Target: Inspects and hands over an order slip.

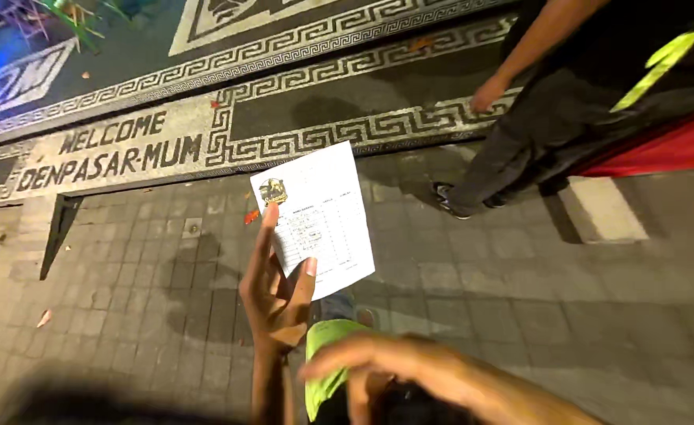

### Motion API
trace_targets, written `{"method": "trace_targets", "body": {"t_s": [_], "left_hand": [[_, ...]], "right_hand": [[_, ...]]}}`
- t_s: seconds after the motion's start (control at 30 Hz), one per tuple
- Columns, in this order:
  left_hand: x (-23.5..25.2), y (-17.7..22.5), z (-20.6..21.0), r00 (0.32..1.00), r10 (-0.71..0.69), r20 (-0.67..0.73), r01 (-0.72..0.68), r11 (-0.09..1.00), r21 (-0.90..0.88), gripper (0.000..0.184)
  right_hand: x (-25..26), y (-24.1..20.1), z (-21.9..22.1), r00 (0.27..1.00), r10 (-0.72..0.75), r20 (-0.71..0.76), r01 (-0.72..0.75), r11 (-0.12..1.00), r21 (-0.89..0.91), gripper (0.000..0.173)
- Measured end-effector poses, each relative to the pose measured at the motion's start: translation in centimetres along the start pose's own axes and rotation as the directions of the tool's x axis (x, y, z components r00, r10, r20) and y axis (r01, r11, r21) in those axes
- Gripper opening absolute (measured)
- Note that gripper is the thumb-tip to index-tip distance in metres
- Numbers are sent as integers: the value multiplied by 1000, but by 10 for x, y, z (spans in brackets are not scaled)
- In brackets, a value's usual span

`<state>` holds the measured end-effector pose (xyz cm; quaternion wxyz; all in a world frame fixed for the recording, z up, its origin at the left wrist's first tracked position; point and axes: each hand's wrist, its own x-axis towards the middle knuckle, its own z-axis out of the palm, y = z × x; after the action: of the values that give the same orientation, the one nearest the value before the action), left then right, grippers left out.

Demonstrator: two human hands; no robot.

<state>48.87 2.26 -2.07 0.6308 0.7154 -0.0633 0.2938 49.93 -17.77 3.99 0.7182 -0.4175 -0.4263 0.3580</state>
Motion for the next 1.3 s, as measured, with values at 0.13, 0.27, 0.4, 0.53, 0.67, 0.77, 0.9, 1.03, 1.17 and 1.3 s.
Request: {"method": "trace_targets", "body": {"t_s": [0.13,0.27,0.4,0.53,0.67,0.77,0.9,1.03,1.17,1.3], "left_hand": [[31,-12,-6,998,45,-36,-44,998,37,68],[62,-30,-3,999,36,-27,-39,995,-92,68],[90,-54,-1,1000,10,10,-9,990,-138,69],[130,-92,-3,996,16,85,1,979,-204,68],[192,-117,25,990,13,139,33,947,-321,75],[237,-130,56,976,-134,173,190,912,-363,80],[291,-157,109,930,-270,249,344,877,-335,19],[347,-194,165,916,-242,321,347,879,-327,13],[403,-225,223,911,-197,361,313,902,-298,14],[465,-243,282,916,-202,346,301,916,-264,16]], "right_hand": [[-15,25,-60,982,54,-179,-66,996,-62,103],[0,30,-95,949,80,-305,-44,992,122,107],[34,23,-142,979,138,-150,-50,876,480,106],[64,19,-183,981,107,-164,-1,839,545,83],[80,-2,-222,959,112,-261,47,845,533,70],[83,-16,-253,946,87,-311,89,855,511,71],[80,-35,-302,886,-2,-464,183,920,346,71],[67,-79,-381,612,-93,-785,14,994,-107,60],[27,-140,-491,496,-227,-838,-387,806,-447,47],[-17,-183,-576,326,-240,-914,-330,878,-348,43]]}}
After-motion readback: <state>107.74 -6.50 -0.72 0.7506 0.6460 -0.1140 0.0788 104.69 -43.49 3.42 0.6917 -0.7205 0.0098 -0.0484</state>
